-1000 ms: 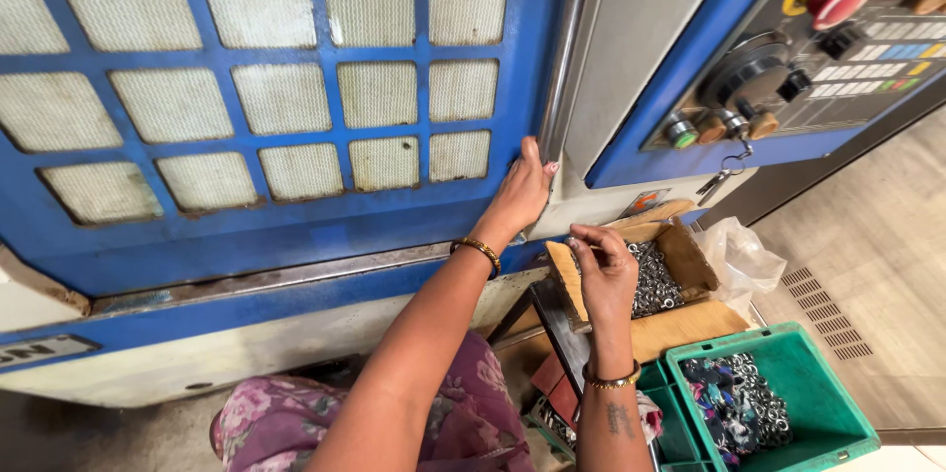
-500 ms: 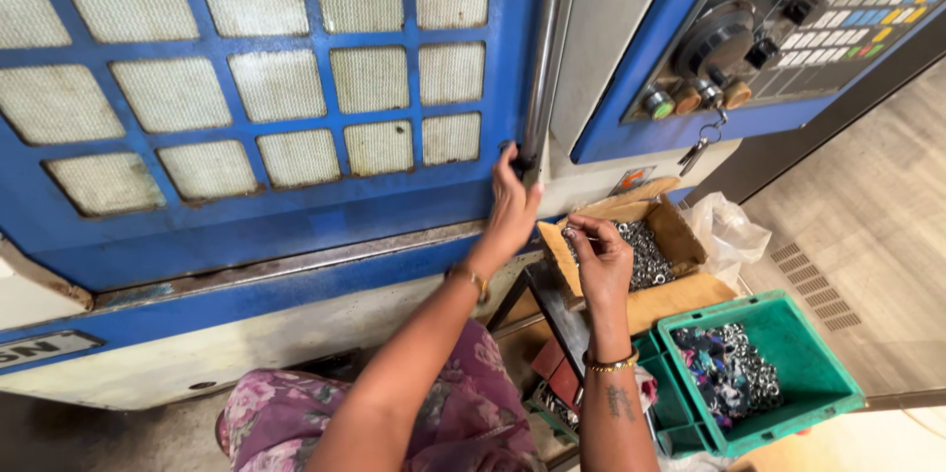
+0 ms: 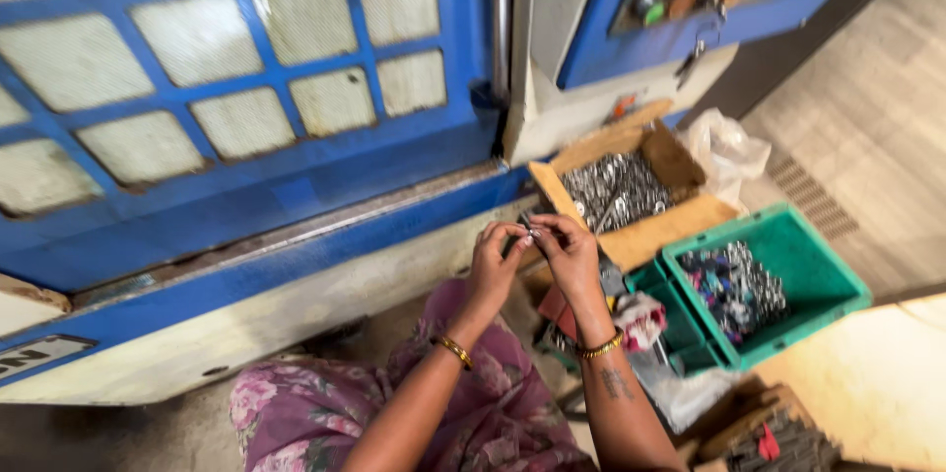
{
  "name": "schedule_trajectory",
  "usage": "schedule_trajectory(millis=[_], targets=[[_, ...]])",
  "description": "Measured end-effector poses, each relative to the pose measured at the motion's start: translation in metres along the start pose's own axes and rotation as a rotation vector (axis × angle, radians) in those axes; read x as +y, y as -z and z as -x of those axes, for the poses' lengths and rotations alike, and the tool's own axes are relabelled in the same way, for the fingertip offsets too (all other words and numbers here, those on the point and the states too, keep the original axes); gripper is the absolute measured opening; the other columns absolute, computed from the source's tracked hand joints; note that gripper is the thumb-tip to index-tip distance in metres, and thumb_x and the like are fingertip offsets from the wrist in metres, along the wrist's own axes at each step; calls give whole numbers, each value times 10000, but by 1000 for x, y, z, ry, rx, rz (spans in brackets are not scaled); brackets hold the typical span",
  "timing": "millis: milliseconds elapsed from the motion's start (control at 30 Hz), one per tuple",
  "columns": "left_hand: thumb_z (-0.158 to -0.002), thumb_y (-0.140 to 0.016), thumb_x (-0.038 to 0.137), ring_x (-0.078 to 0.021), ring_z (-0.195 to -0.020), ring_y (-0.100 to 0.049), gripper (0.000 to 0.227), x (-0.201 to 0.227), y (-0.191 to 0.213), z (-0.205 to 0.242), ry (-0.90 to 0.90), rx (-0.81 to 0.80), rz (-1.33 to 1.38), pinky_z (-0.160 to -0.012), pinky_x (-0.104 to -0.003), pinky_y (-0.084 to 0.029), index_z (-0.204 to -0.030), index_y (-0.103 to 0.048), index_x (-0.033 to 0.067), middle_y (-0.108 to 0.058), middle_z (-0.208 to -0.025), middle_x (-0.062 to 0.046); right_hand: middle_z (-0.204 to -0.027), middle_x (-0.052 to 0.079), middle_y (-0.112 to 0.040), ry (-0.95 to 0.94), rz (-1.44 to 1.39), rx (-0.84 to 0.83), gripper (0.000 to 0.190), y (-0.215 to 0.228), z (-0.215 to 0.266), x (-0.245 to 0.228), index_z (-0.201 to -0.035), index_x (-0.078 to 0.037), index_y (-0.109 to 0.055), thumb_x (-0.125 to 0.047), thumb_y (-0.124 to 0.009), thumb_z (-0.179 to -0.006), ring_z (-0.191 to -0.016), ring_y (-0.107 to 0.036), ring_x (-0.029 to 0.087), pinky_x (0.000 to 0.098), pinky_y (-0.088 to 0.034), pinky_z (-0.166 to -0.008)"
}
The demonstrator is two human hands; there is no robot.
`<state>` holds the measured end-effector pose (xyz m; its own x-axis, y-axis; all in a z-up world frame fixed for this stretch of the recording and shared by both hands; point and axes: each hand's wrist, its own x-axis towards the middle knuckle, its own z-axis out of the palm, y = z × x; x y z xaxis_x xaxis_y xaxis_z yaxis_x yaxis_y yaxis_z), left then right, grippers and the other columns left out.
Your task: The person wipes the interior of a metalworking machine with a cloth, then uses a dial gauge to measure a small metal part. They place the part into the machine and wipe it again.
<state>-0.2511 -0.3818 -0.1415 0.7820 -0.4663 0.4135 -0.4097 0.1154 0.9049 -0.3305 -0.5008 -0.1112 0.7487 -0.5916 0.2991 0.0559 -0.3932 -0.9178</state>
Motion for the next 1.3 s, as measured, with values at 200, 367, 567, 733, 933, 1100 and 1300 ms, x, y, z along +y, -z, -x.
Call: schedule_trajectory(millis=[200,367,567,733,933,1100,1300], targets=[[-920,-713,138,-266,-1129,-611,118,-18,1,29,16,-69,-10,-1019,-384,-460,-979,-682,39,-666,-1124,-78,-1025,66,-746,24,163,-61,247,20,25,12,-1161,-24,-740,4,-693,-920,-923,-703,142,265,-550,-801],[-931,-729,183,-246,-1121,-609,156,-9,0,41,95,-108,-14,-998,-375,-478,-961,-694,34,-654,-1126,-69,-1049,95,-787,-169,422,-149,277,70,33,24,-1183,-65,-713,-93,-736,-908,-957,-767,211,342,-585,-857],[-939,-729,193,-244,-1112,-631,164,1,-9,41,85,-150,24,-1006,-378,-473,-954,-707,31,-670,-1109,-72,-1087,142,-707,-309,1163,-219,194,132,60,42,-1090,-158,-748,-143,-611,-954,-1002,-694,371,503,-576,-822],[-949,-717,174,-226,-1111,-640,143,10,-14,43,118,-200,96,-996,-358,-489,-963,-700,33,-659,-1111,-72,-1134,144,-639,-336,1226,-193,312,136,79,54,-1021,-242,-792,-72,-605,-838,-986,-670,376,485,-586,-817],[-963,-715,160,-201,-1072,-658,146,13,-5,38,109,-188,201,-962,-339,-515,-988,-706,17,-667,-1102,-68,-1049,122,-649,-235,1083,-72,277,120,73,11,-1005,-224,-815,-71,-627,-873,-951,-688,331,466,-576,-794],[-964,-706,161,-165,-1062,-641,154,15,12,32,130,-95,301,-956,-304,-509,-996,-690,11,-646,-1105,-55,-872,139,-665,-173,532,-189,369,120,47,-32,-1188,-160,-805,11,-659,-896,-812,-632,264,375,-541,-793],[-959,-720,148,-175,-1074,-623,142,41,48,28,42,-13,255,-975,-299,-478,-973,-698,9,-645,-1092,-68,-1191,48,-740,-40,-202,-268,344,77,26,-25,-1200,-7,-715,80,-519,-931,-1115,-672,129,255,-516,-1014]])
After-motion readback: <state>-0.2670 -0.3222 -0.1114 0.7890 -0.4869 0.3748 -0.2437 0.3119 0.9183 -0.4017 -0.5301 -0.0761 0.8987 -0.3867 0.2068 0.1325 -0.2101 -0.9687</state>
